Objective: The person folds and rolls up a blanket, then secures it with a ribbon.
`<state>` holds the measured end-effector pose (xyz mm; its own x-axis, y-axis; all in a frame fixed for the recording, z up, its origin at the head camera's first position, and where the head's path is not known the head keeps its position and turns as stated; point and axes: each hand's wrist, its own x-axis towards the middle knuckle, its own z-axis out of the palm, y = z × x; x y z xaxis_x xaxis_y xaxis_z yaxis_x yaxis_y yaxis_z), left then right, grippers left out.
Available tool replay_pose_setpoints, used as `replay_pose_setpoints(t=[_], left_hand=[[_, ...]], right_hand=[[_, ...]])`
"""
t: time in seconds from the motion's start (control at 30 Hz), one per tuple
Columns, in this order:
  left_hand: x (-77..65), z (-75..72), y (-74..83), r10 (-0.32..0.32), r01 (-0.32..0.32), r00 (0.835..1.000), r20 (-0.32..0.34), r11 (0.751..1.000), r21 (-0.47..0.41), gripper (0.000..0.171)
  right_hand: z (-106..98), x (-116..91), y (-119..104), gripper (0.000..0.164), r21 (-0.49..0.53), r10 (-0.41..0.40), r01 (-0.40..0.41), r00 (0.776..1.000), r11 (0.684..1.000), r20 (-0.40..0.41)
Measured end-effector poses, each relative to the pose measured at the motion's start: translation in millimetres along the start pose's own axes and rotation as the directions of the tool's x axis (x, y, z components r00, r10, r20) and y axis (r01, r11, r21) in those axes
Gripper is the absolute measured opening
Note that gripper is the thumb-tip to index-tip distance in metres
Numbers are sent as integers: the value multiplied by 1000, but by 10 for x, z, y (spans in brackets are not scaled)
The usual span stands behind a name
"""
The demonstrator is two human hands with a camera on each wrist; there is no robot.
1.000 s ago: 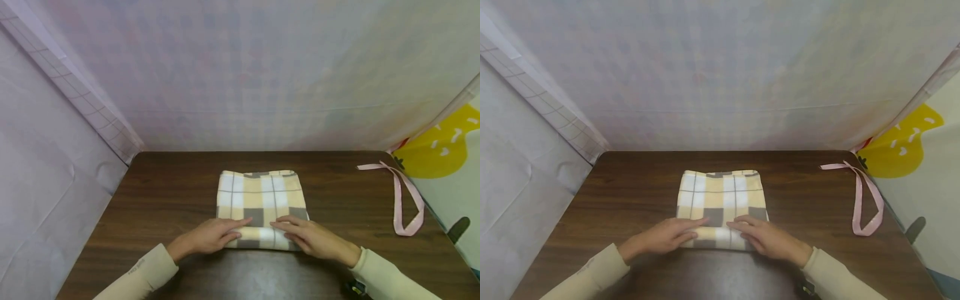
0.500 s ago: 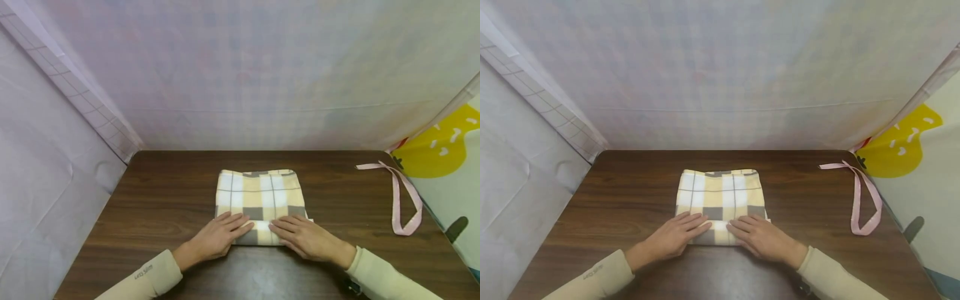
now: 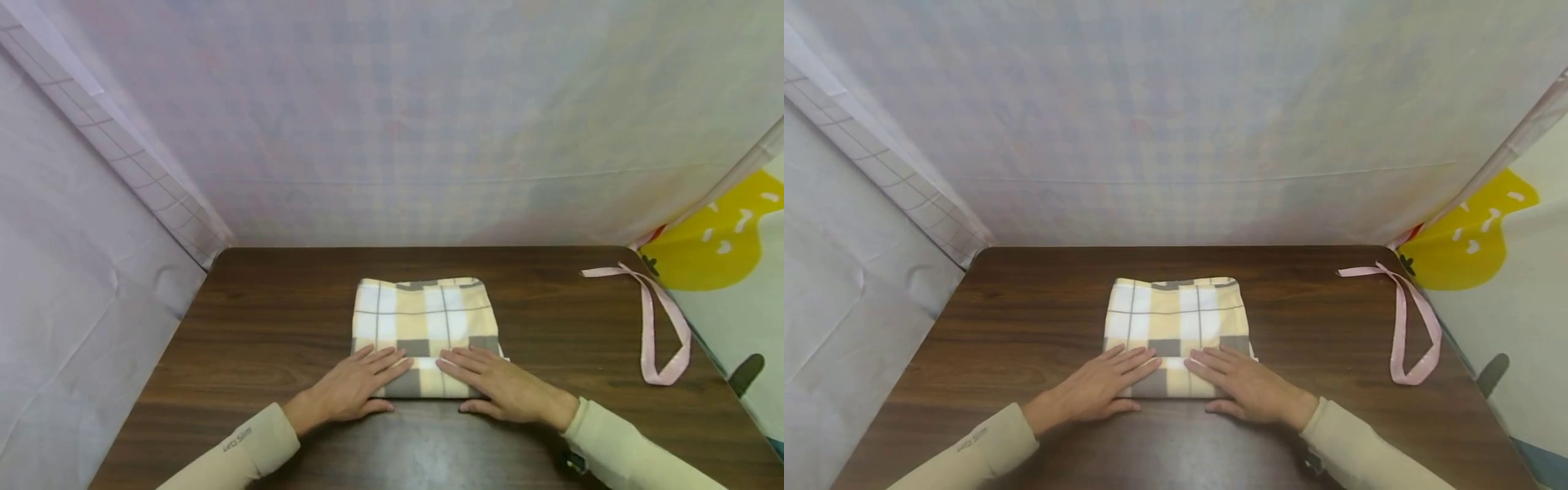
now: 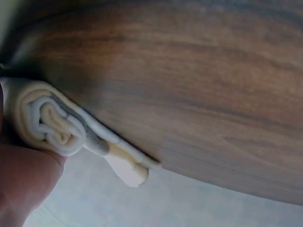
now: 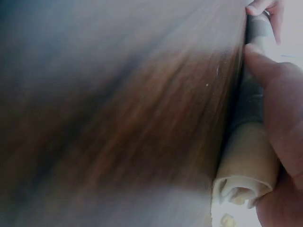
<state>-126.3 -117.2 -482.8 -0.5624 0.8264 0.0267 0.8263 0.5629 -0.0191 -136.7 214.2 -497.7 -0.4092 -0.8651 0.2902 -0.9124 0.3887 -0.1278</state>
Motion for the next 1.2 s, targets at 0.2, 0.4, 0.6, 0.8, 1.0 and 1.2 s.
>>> replay_pose_setpoints(t=[0.2,0.4,0.6,0.8,1.0,1.2], left_hand=[[14,-23,-10,9,-8,999,-31,999,35,69],[19,-34,-6,51,-43,992,-116,996,74,65],[2,-93,-6,35,-36,992,-121,999,-4,57],[-2,-230,-1,-1,3,1000,9,979,-202,48],[30,-337,-84,-32,76,994,104,891,-448,42],[150,-341,-202,-109,153,987,115,838,-523,41]], right_hand=[[-5,10,11,74,-19,17,-17,999,1000,-34],[-45,29,15,67,-53,-6,2,997,999,-72],[-142,62,19,55,-58,-27,22,996,998,-82],[-264,84,-10,32,155,27,-26,1000,988,-2],[-331,140,30,19,350,29,-51,997,935,68],[-317,176,161,19,379,110,-114,993,918,31]])
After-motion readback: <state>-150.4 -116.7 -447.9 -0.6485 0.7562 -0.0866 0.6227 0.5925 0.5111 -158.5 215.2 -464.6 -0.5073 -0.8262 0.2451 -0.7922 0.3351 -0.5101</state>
